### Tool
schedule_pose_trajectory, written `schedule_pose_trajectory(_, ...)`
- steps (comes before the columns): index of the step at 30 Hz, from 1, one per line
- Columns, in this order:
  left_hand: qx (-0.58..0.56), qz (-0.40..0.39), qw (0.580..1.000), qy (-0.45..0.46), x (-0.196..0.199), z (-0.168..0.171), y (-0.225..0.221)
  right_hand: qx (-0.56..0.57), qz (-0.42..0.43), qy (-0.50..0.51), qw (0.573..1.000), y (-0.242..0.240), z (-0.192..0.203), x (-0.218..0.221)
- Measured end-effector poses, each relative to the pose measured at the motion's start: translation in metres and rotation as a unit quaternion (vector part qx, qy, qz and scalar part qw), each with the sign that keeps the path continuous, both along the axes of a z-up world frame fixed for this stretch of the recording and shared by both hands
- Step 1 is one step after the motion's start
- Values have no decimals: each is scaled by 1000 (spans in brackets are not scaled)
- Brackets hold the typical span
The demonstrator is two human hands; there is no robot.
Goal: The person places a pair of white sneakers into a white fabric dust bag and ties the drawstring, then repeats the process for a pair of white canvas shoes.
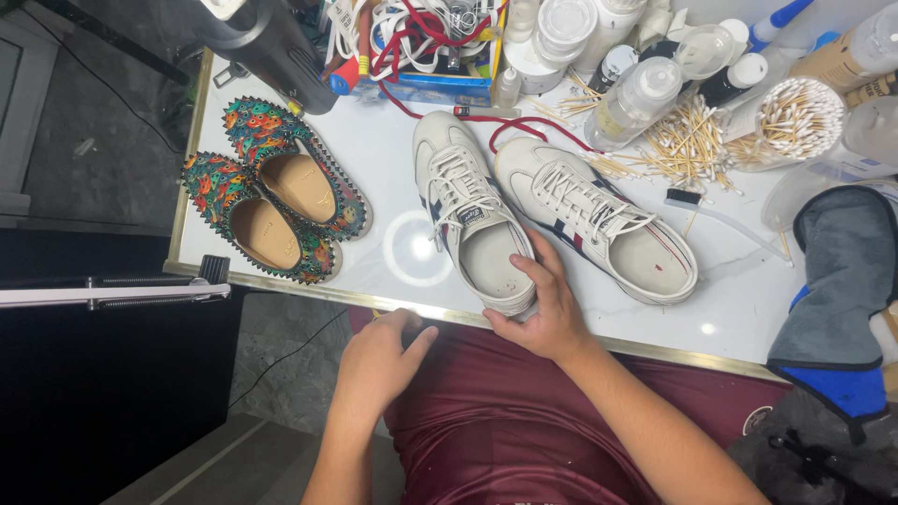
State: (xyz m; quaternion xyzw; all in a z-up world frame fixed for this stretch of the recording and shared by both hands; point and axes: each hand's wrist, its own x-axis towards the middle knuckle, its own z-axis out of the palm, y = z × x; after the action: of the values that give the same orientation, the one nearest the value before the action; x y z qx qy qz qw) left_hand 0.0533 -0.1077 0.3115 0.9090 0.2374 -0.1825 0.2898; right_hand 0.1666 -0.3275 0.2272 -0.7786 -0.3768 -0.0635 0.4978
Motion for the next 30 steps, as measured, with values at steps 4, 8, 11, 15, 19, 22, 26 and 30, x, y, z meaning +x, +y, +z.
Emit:
schedule_pose_trajectory(4, -137, 114, 984, -28, 19, 22, -12, 77, -10, 41, 996, -8, -11, -1)
schedule_pose_trajectory(8, -242, 125, 893, -359, 44, 22, -25, 142, -9, -25, 990, -11, -20, -5)
schedule_pose_trajectory(11, -216, 62, 882, -415, 53, 21, -30, 149, -50, -89, 984, -11, -26, -10)
schedule_pose_trajectory(15, -275, 45, 877, -392, 54, 25, -38, 146, -92, -88, 981, -11, -25, -9)
schedule_pose_trajectory(19, -234, 22, 888, -396, 54, 24, -40, 153, -59, -45, 985, -9, -20, -5)
schedule_pose_trajectory(22, -215, 29, 896, -387, 52, 21, -38, 146, -32, -32, 988, -9, -16, -2)
schedule_pose_trajectory(26, -188, 32, 903, -385, 49, 21, -37, 146, -14, -20, 989, -8, -11, -1)
schedule_pose_trajectory(30, -174, 31, 915, -364, 48, 26, -37, 129, -11, -9, 991, -7, -4, 1)
